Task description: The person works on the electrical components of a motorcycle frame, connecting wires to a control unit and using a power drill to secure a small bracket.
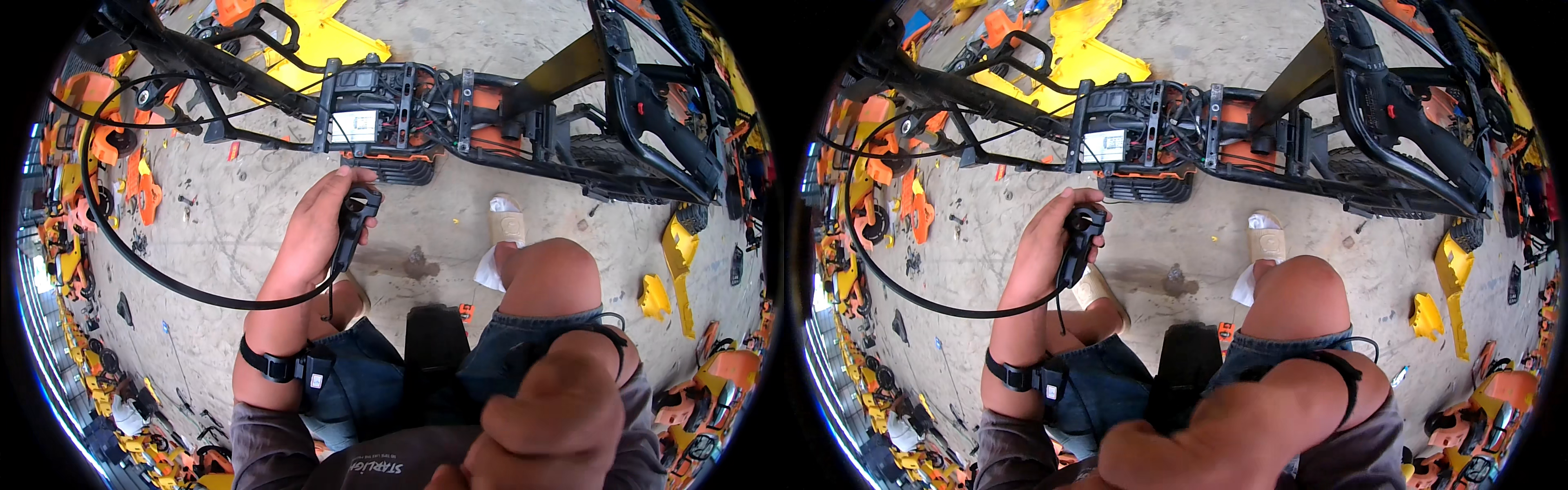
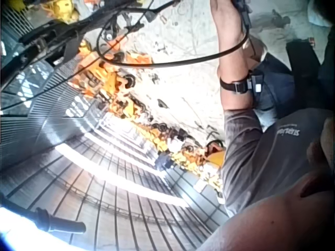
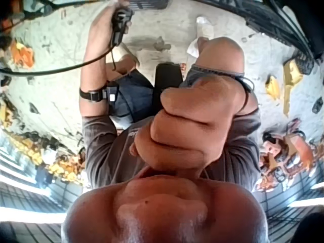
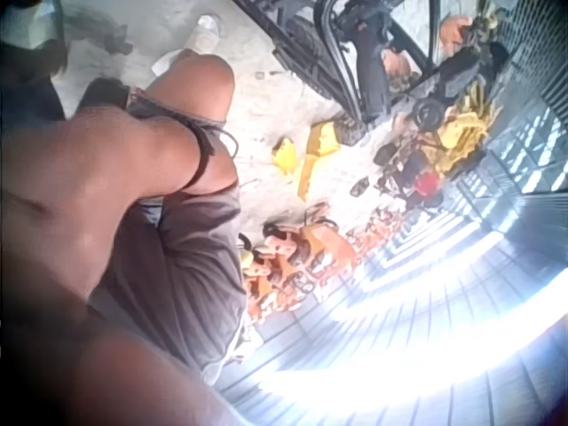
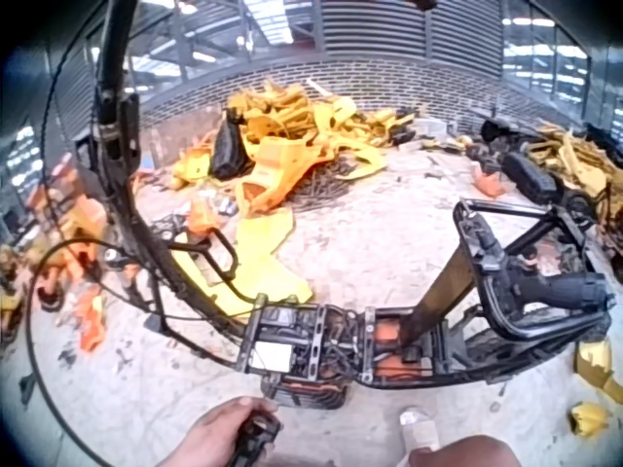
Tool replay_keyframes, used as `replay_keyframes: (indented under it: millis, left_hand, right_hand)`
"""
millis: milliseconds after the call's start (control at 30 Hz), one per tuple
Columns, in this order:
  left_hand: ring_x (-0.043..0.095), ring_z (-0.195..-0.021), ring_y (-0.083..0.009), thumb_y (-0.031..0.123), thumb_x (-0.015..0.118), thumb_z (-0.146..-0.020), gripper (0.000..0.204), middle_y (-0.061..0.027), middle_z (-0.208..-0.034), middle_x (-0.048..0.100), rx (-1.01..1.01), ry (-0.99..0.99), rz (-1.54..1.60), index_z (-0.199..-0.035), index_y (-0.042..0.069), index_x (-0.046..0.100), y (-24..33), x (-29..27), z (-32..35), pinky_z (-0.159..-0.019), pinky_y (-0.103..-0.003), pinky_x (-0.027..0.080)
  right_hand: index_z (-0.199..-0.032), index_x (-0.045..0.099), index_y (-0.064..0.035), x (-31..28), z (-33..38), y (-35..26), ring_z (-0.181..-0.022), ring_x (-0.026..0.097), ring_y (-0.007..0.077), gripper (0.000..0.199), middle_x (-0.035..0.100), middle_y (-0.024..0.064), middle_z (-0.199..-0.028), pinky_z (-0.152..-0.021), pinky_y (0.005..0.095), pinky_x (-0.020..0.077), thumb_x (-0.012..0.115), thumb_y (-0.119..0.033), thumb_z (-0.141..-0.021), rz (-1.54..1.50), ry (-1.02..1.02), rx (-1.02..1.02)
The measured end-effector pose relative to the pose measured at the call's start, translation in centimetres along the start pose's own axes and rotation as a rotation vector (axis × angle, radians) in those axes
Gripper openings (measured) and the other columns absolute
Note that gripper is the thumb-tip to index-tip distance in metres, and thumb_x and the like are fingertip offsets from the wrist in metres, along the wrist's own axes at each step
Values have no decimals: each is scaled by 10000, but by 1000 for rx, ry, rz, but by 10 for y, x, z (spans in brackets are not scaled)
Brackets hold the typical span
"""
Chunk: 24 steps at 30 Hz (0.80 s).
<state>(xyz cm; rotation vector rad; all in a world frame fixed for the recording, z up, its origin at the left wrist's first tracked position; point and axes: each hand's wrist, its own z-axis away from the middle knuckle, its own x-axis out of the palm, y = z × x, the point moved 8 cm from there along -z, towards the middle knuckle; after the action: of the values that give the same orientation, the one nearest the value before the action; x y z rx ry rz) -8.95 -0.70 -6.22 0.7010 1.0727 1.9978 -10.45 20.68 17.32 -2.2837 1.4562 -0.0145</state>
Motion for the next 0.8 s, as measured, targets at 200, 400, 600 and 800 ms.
replay_keyframes:
  millis: [200, 400, 600, 800]
  left_hand:
    - [631, -711, -143, 368, 393, -1081, 432, -111, -976, 675, 1, -15, 49, -1184, 9, 610, -3, -2, -3, -575, -262, 517]
    - [616, -691, -148, 355, 403, -1081, 419, -102, -946, 667, 20, -14, 65, -1173, 5, 615, 9, -2, 1, -564, -268, 503]
    - [614, -688, -152, 355, 404, -1080, 423, -107, -935, 669, 22, -30, 82, -1171, -1, 613, 7, -2, 8, -565, -266, 499]
    - [607, -684, -150, 355, 413, -1078, 412, -111, -937, 670, 36, -40, 91, -1167, 5, 611, 8, -5, 11, -563, -261, 494]
  right_hand:
    - [-807, 657, -111, 26, 11, 73, -514, 482, 123, 126, 501, -36, -636, -445, 271, 342, 746, -197, -783, -300, -396, 90]
    - [-1138, 636, -8, 71, 80, 173, -509, 399, 58, 220, 423, -62, -619, -472, 242, 357, 547, -156, -1001, -1174, 86, 1399]
    - [-1167, 619, -10, 79, 86, 173, -480, 323, 54, 239, 364, -67, -599, -457, 238, 333, 548, -166, -1000, -1412, 130, 1495]
    - [-1177, 621, -12, 87, 88, 173, -475, 312, 56, 244, 358, -70, -595, -456, 240, 328, 558, -162, -995, -1458, 147, 1519]
